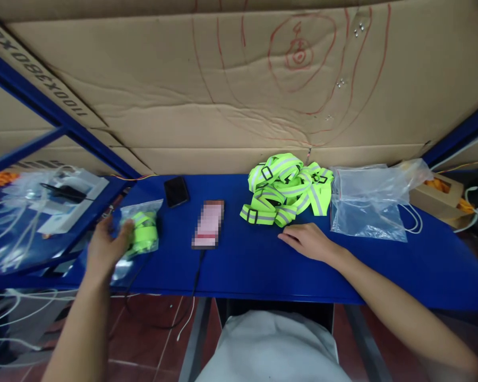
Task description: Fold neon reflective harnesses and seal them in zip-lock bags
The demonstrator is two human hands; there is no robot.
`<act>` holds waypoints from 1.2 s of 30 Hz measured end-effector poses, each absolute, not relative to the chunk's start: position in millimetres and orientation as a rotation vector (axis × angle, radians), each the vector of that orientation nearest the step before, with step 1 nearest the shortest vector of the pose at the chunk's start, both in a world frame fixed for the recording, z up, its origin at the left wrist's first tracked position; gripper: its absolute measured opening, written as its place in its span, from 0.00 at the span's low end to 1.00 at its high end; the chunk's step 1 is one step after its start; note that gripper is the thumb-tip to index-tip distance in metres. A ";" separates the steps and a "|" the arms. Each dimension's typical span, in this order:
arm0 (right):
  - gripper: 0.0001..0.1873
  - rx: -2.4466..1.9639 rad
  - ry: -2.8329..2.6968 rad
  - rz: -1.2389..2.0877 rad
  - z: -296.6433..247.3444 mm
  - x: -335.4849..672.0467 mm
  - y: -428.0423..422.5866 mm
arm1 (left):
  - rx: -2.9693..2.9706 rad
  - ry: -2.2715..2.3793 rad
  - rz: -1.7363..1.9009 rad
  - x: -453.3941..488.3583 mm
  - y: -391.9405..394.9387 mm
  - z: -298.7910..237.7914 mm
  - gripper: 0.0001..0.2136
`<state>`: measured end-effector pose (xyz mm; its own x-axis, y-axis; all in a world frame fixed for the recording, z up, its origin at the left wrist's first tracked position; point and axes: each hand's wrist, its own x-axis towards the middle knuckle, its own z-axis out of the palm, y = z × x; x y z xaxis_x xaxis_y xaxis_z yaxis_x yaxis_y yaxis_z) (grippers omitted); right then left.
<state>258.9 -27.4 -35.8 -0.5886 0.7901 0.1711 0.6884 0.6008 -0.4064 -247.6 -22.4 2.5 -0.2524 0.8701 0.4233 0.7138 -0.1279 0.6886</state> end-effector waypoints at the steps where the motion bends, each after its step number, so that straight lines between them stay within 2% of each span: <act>1: 0.25 -1.196 -2.502 0.429 -36.1 258.8 -27.2 | 1.804 2.008 1.369 -243.7 -21.3 5.7 0.16; 3: 0.25 -1.196 -2.508 0.432 -36.8 258.3 -27.0 | 1.847 2.070 1.399 -224.0 -17.2 12.7 0.15; 7: 0.25 -1.205 -2.505 0.427 -37.5 257.7 -26.1 | 2.109 1.810 1.152 -137.9 -2.1 21.4 0.28; 9: 0.25 -1.208 -2.504 0.418 -37.1 257.9 -25.5 | 2.402 1.515 0.878 -85.1 6.3 21.1 0.28; 11: 0.25 -1.211 -2.503 0.406 -36.1 258.5 -25.0 | 2.667 1.268 0.572 -39.2 15.0 16.6 0.34; 13: 0.25 -1.215 -2.503 0.393 -34.7 259.6 -24.7 | 2.676 1.172 0.457 -7.0 25.3 8.0 0.39; 21: 0.24 -1.201 -2.482 0.361 -33.1 264.9 -24.2 | 2.044 1.119 0.742 0.7 57.6 -18.6 0.25; 26: 0.14 -1.199 -2.326 0.365 -35.6 261.0 -27.5 | 1.567 0.929 0.881 -20.1 42.6 -17.5 0.27; 30: 0.12 -1.313 -2.071 0.275 -37.6 261.9 -28.8 | 1.274 0.766 0.875 -22.8 24.7 -19.4 0.29; 32: 0.17 -1.273 -1.921 0.131 -37.5 265.5 -27.2 | 1.187 0.709 0.836 -18.8 16.5 -18.1 0.29; 35: 0.37 -1.029 -1.833 -0.087 -33.9 270.8 -25.0 | 1.095 0.659 0.736 -11.0 7.3 -13.4 0.28; 36: 0.41 -0.942 -1.871 -0.106 -31.8 271.4 -25.3 | 1.072 0.656 0.704 -8.9 5.5 -11.9 0.27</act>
